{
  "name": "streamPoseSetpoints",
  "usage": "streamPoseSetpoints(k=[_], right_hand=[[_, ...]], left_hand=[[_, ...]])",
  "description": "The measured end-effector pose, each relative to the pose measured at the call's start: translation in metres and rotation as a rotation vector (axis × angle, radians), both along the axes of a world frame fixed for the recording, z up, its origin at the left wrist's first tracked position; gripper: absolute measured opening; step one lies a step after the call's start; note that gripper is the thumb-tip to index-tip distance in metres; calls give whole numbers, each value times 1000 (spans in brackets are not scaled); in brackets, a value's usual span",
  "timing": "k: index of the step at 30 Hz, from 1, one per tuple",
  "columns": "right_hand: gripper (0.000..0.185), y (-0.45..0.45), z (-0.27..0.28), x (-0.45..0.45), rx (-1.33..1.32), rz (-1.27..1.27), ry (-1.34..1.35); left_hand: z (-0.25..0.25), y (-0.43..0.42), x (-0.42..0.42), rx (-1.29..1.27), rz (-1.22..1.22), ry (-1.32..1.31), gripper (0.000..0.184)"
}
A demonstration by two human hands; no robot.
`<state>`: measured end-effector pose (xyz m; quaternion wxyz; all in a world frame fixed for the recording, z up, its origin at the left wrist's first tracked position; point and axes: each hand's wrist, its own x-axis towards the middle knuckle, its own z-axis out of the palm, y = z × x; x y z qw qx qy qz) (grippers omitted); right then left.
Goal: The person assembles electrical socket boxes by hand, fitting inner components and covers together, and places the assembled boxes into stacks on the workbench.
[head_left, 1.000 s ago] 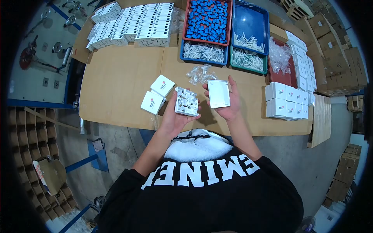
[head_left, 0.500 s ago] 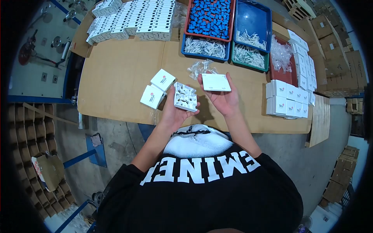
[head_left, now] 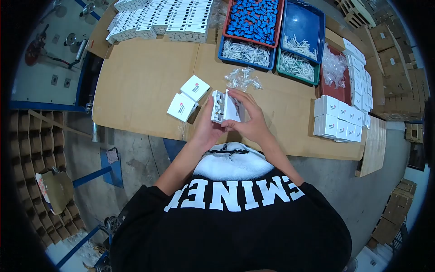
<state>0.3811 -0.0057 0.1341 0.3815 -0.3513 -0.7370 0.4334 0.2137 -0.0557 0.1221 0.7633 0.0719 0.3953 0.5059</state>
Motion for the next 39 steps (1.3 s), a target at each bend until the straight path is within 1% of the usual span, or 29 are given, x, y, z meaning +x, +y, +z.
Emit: streamPoseSetpoints(k=[1, 3, 6, 12, 16, 20, 22, 25, 26, 28, 29, 31, 32, 33, 34, 35, 36, 37, 38, 39], right_hand=[[82, -1, 1, -3, -5, 3, 1], [80, -2, 0, -7, 142, 27, -17], [79, -1, -2, -10, 199, 22, -54], [79, -2, -8, -11, 159, 35, -41], [79, -2, -6, -11, 174, 36, -45], [80, -2, -10, -11, 181, 45, -27], [80, -3, -11, -11, 189, 52, -12], [81, -3, -8, -11, 174, 69, 26], [81, -2, -8, -10, 209, 81, 23], [82, -2, -10, -10, 241, 96, 19], [83, -1, -14, -11, 258, 91, 27], [83, -3, -15, -11, 273, 84, 34], [80, -2, -13, -10, 202, 112, 63], [76, -2, -11, -10, 131, 141, 91], [76, 0, -9, -8, 131, 141, 92], [64, 3, -6, -4, 58, 132, 169], [53, 6, -4, -2, -15, 125, 247], [53, 10, -4, -1, -13, 127, 249], [41, 13, -5, 0, -33, 39, 202], [31, 16, -5, 2, -53, -53, 154]], left_hand=[[1, -1, 1, -5, 3, 1, 63], [3, -1, 1, -36, 24, 59, 62], [1, -2, 1, -29, 11, 62, 62], [-7, -5, 2, -17, -7, 56, 63], [3, -3, 6, -5, -3, 85, 64], [-3, -4, 6, -7, 4, 75, 62], [-3, -6, 6, 64, 15, 95, 62], [4, -9, 9, 84, 55, 136, 61], [-1, -9, 7, 84, 54, 137, 61], [-13, -12, 1, 107, -30, 151, 59], [-17, -13, -1, 103, -29, 150, 59], [-17, -15, -4, 111, -98, 230, 54], [-14, -14, -6, 112, -100, 229, 54], [-5, -14, -9, 162, -145, 281, 52], [0, -14, -10, 212, -188, 334, 50], [0, -15, -10, 213, -186, 336, 50], [-1, -17, -10, 272, -154, 372, 52], [0, -17, -10, 331, -122, 408, 54], [2, -18, -10, 334, -124, 408, 54], [7, -18, -10, 320, -196, 435, 52]])
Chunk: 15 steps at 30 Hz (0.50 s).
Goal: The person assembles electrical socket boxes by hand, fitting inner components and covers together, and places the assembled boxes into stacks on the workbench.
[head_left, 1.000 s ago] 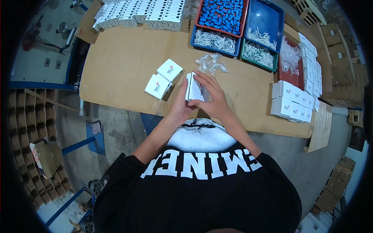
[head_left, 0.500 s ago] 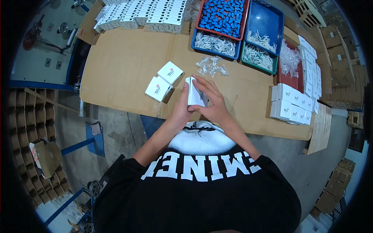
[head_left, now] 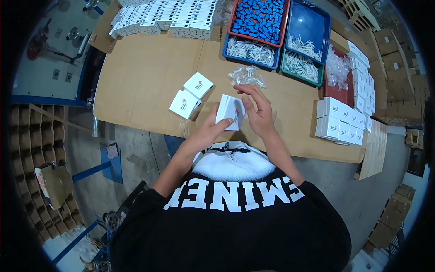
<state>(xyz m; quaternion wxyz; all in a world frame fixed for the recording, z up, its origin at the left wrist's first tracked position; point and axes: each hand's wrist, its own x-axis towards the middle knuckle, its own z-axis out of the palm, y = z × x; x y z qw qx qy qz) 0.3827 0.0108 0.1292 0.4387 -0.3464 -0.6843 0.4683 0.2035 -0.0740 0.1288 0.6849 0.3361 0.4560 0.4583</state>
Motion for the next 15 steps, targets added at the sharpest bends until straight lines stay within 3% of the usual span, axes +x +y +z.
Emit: streamPoseSetpoints(k=[1, 4, 8, 11, 13, 15], right_hand=[[20, 1, 4, -10, 101, -106, 11], [24, 0, -5, -5, 99, -143, -151], [30, -6, -14, -4, 242, -239, -102], [27, -3, -14, 0, 180, -261, -116], [23, 1, -14, 2, -63, -338, -35], [22, 3, -10, 13, -165, -301, -62]], left_hand=[[2, 1, 1, -25, -63, 39, 51], [-5, 3, 7, 116, -162, 92, 47], [2, -1, 10, 101, -234, 177, 42], [-1, 4, 15, 127, -257, 194, 42], [-13, 6, 24, -41, -103, -5, 42], [-28, 9, 27, 9, 23, -50, 42]])
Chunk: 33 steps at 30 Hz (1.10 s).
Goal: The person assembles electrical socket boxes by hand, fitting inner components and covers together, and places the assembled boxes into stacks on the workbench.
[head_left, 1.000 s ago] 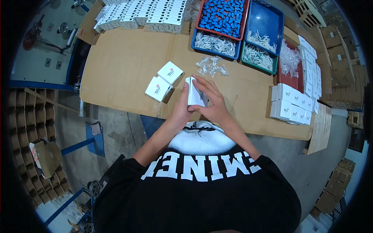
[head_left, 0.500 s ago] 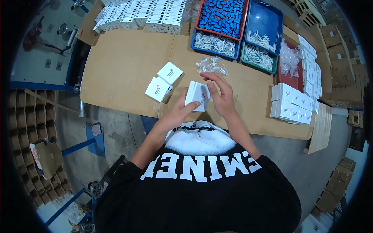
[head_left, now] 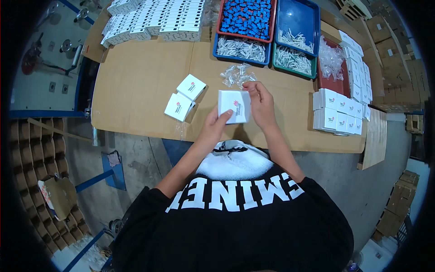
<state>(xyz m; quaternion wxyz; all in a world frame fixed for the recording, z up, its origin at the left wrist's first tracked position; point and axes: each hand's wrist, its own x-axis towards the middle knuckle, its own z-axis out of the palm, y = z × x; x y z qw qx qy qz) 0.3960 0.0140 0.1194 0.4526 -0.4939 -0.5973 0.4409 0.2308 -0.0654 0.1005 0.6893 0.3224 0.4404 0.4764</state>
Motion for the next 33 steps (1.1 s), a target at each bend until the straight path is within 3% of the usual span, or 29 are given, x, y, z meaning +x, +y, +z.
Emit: streamPoseSetpoints(k=[2, 3, 5, 6, 9, 19, 22, 24, 25, 27, 29, 33], right_hand=[[22, -2, 14, 16, -283, 186, -45], [22, -6, 13, 18, -281, 183, -44], [25, -16, 4, 22, -358, 326, 263], [33, -20, 0, 22, -363, 318, 323], [33, -26, 2, 23, -378, 374, 319], [26, -28, 2, 19, -264, 322, 236], [35, -25, 5, 18, -357, 351, 284], [60, -28, 19, 18, -363, 290, 62], [60, -30, 23, 23, -356, 236, 46], [80, -33, 28, 31, 288, 371, -376], [85, -34, 22, 37, 169, 530, -301], [82, -35, 11, 61, 193, 412, -345]], left_hand=[[6, 6, -2, 6, 211, -179, 37], [8, 7, -5, 8, 208, -179, 37], [9, 9, -12, 61, 161, -32, 40], [15, 10, -15, 48, 149, 37, 43], [19, 14, -21, 8, 114, 158, 41], [8, 6, -9, 95, 172, 149, 33], [5, 6, -8, 84, 185, 179, 33], [-1, 11, -8, -20, 168, 326, 33], [-2, 12, -9, -54, 167, 348, 33], [-2, 15, -8, -54, 117, 317, 33], [-5, 17, -7, -11, 13, 289, 34], [14, 17, 12, -45, -11, 208, 38]])
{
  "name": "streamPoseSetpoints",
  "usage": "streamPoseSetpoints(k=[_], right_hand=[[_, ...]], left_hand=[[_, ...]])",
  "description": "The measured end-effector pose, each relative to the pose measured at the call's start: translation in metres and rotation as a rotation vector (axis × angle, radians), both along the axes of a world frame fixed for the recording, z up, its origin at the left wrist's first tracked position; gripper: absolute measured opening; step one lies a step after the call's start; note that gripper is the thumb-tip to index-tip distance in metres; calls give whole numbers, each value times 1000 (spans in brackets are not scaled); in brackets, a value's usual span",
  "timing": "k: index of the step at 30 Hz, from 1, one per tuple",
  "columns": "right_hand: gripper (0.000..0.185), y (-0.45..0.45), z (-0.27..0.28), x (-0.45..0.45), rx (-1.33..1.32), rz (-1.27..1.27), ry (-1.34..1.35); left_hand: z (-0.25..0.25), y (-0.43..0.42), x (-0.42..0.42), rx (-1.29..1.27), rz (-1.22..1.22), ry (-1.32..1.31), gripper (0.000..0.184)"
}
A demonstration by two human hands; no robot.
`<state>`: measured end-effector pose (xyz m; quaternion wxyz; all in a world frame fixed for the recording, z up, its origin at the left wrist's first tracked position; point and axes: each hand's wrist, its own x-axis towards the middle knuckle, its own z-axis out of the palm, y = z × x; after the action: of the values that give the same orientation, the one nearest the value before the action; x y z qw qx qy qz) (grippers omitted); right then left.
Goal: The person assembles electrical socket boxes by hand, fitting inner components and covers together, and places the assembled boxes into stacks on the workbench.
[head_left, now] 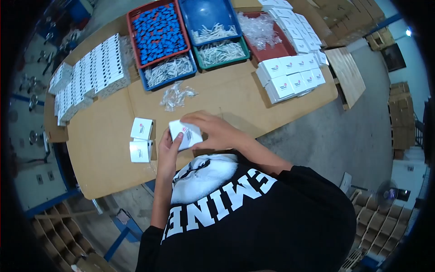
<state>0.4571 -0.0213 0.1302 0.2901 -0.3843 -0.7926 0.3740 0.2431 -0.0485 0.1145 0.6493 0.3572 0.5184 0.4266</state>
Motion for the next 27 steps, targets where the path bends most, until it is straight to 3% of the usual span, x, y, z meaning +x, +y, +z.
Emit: streamPoseSetpoints(k=[4, 5, 6, 8, 10, 12, 14, 17, 20, 24, 26, 27], right_hand=[[77, 21, -12, 74, 239, -502, -1], [75, 30, -14, 102, 293, -654, -9], [71, 41, -28, 139, 303, -798, 80], [65, 57, -25, 219, 527, -1003, -91], [59, 68, -30, 300, 640, -1232, -223], [60, 75, -32, 366, 543, -1479, -304], [63, 79, -34, 414, 520, -1607, -377], [66, 86, -43, 463, 361, -1646, -559], [64, 88, -53, 487, 189, -1566, -578], [63, 88, -46, 478, -82, -1553, -384], [64, 89, -50, 484, -100, -1523, -362], [64, 90, -61, 500, 17, -1476, -451]], left_hand=[[9, 1, -15, 164, -7, 35, 42], [35, -1, -13, 155, -54, -137, 44], [57, -8, -18, 150, -56, -136, 44], [96, -24, -27, 270, -288, -450, 49], [134, -28, -18, 594, -629, -922, 50], [196, -46, -2, 591, -561, -1026, 42], [232, -41, 1, 574, -810, -997, 39], [249, -51, 21, 654, -653, -993, 45], [259, -34, 23, 589, -777, -987, 43], [251, -33, 19, 595, -793, -974, 43], [239, -37, 18, 699, -753, -1029, 43], [237, -35, 14, 704, -734, -1016, 43]])
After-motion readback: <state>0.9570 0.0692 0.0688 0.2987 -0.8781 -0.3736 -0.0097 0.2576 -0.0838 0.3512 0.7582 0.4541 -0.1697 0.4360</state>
